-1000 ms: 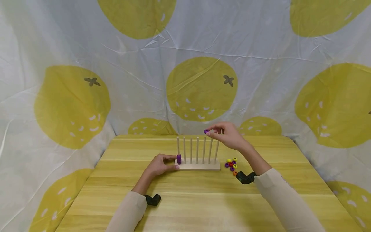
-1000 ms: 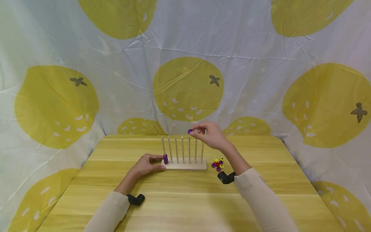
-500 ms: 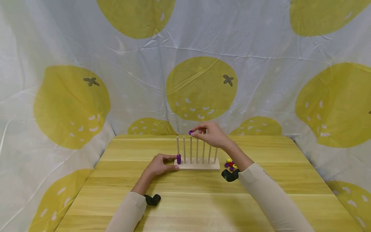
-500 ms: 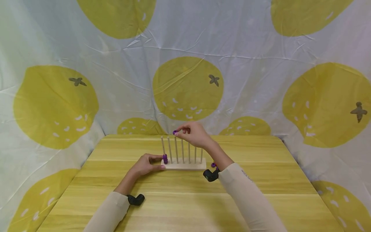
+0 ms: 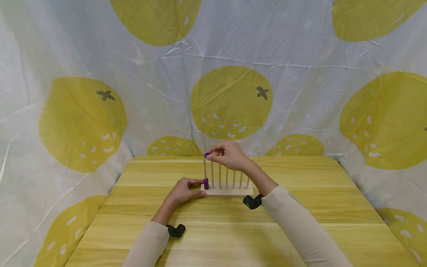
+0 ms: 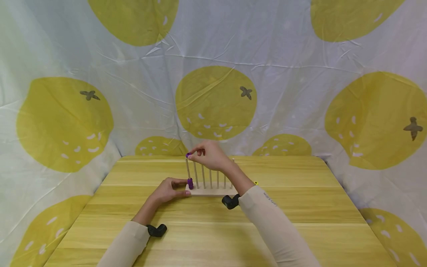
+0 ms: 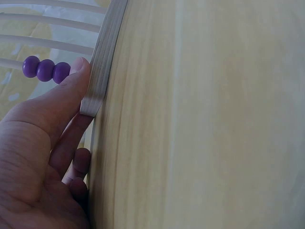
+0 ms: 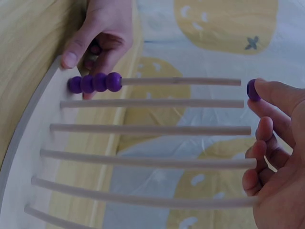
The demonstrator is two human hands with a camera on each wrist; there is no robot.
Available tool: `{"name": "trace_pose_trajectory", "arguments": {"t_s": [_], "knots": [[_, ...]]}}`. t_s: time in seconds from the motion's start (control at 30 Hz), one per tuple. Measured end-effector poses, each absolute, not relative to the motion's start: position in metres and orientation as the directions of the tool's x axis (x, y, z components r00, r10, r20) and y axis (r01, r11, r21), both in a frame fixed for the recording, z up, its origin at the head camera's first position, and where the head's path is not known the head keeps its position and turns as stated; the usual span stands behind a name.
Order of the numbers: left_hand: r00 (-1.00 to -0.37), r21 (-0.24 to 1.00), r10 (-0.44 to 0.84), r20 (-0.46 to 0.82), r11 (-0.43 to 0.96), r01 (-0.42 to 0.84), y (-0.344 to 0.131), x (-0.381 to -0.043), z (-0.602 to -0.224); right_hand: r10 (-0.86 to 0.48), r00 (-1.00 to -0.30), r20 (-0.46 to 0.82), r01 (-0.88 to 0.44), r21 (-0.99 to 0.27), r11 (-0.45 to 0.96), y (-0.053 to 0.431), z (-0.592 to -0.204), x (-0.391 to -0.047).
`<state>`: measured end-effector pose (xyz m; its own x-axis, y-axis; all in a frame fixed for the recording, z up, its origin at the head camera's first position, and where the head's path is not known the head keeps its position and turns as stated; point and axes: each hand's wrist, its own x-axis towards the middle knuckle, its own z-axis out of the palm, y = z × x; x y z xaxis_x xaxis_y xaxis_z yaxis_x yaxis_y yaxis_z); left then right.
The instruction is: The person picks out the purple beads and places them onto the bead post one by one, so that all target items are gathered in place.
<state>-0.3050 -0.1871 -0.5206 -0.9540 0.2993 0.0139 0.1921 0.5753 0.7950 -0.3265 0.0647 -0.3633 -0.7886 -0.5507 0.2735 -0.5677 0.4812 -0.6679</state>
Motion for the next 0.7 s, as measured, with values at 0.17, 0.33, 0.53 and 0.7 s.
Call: {"name": "trace_pose_trajectory", "arguments": {"t_s": [0.17,0.33,0.53,0.7], "knots": [[-0.954,0.803,0.3,0.008,0.567,0.185,-0.1871,-0.3044,-0.52,-0.559,-0.782,0.274,-0.582,-0.641,0.5,0.0594,-0.3671,-0.3279],[-0.954,0.811,0.301,0.001,0.558,0.177,-0.1877,-0.3047,-0.5195,-0.561,-0.782,0.272,-0.584,-0.636,0.505,0.057,-0.3675,-0.3274],[-0.953,0.81,0.303,0.006,0.557,0.182,-0.1887,-0.307,-0.5215,-0.576,-0.767,0.282,-0.602,-0.627,0.494,0.0544,-0.3666,-0.3277],[-0.952,0.815,0.307,0.0,0.551,0.178,-0.1891,-0.3073,-0.5222,-0.577,-0.772,0.267,-0.594,-0.626,0.504,0.0538,-0.3683,-0.3282]]}}
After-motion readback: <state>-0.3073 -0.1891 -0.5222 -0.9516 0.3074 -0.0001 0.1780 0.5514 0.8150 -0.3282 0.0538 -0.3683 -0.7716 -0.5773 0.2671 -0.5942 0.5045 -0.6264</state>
